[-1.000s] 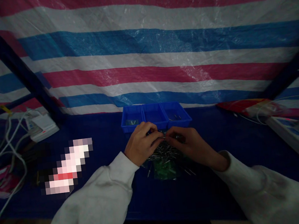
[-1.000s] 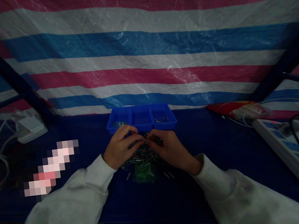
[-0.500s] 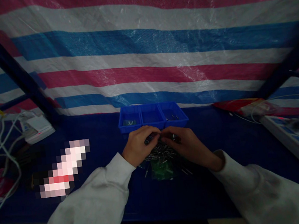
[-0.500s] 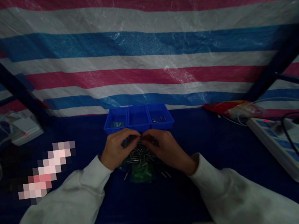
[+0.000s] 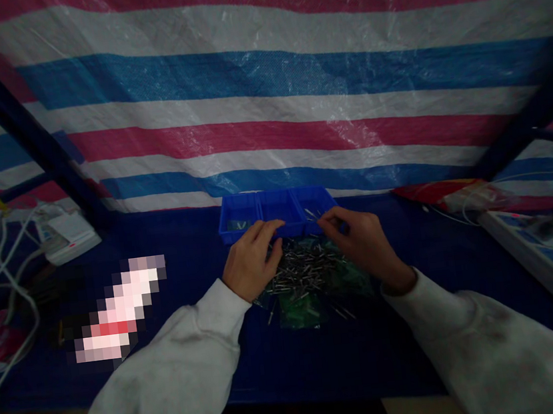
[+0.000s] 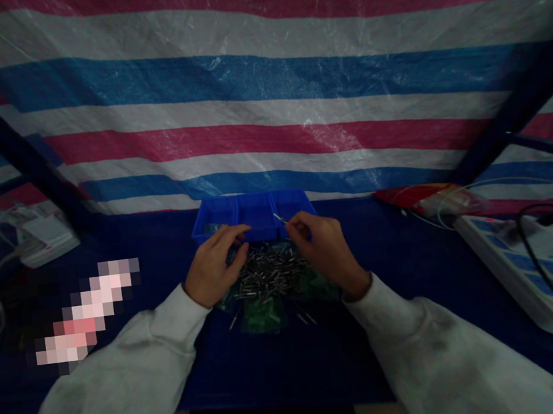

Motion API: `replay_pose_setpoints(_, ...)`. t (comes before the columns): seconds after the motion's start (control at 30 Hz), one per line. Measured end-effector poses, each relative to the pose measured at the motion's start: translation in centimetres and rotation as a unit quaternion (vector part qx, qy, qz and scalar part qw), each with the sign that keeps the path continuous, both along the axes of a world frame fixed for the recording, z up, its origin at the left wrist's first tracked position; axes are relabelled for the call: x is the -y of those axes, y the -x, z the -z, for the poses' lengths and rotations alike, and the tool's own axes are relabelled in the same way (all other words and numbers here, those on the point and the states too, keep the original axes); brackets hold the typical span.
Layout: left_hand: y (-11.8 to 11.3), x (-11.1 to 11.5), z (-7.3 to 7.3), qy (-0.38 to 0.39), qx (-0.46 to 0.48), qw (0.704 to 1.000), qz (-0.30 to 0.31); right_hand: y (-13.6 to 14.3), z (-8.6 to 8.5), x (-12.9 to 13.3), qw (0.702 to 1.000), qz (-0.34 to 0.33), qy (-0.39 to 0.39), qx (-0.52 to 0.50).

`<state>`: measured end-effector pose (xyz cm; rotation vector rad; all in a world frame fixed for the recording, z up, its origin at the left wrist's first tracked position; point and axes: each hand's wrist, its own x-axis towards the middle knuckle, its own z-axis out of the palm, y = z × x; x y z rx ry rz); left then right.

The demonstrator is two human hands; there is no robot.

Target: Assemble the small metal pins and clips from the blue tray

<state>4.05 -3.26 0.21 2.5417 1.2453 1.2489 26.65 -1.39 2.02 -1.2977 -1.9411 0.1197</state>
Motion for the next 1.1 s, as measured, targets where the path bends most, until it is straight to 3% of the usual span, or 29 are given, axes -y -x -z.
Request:
replay_pose_setpoints(0.1, 0.0, 0.1, -0.1, -0.001, -0.018, 1.0, -0.004, -0.6, 0.1, -1.3, 0.994, 0.08, 0.05, -0.045)
replay_pose_setpoints(0.17, -0.1, 0.2, -0.1, -0.008, -0.029, 1.0, 0.007, -0.7, 0.3, -1.9, 0.988, 0.088, 0.1, -0.084)
replay_pose_setpoints(0.33, 0.0, 0.2, 0.0, -0.021, -0.047, 0.999, 0.015, -0.2, 0.6, -1.3, 0.989, 0.003, 0.121, -0.088)
replay_pose_setpoints(0.43, 0.3, -0.1, 0.0, -0.014, -0.075, 0.997, -0.002, 0.4, 0.5, 0.1, 0.989, -0.098, 0.111, 0.021)
replay_pose_setpoints(0.53, 0.6, -0.4, 0.2, 0.002, -0.109, 0.994, -0.017, 1.1, 0.7, 1.4, 0.969, -0.18, 0.102, 0.137)
replay_pose_setpoints(0.7, 0.7, -0.6, 0.4, 0.018, -0.137, 0.99, -0.019, 1.6, 1.7, 2.1, 0.964, -0.169, 0.075, 0.193)
replay_pose_setpoints(0.93, 0.7, -0.5, 0.2, 0.019, -0.174, 0.985, 0.003, 1.7, 1.8, 1.9, 0.961, -0.193, 0.07, 0.187)
replay_pose_setpoints(1.1, 0.5, -0.5, 0.6, 0.033, -0.189, 0.981, 0.012, 2.0, 1.7, 2.1, 0.968, -0.167, 0.068, 0.175)
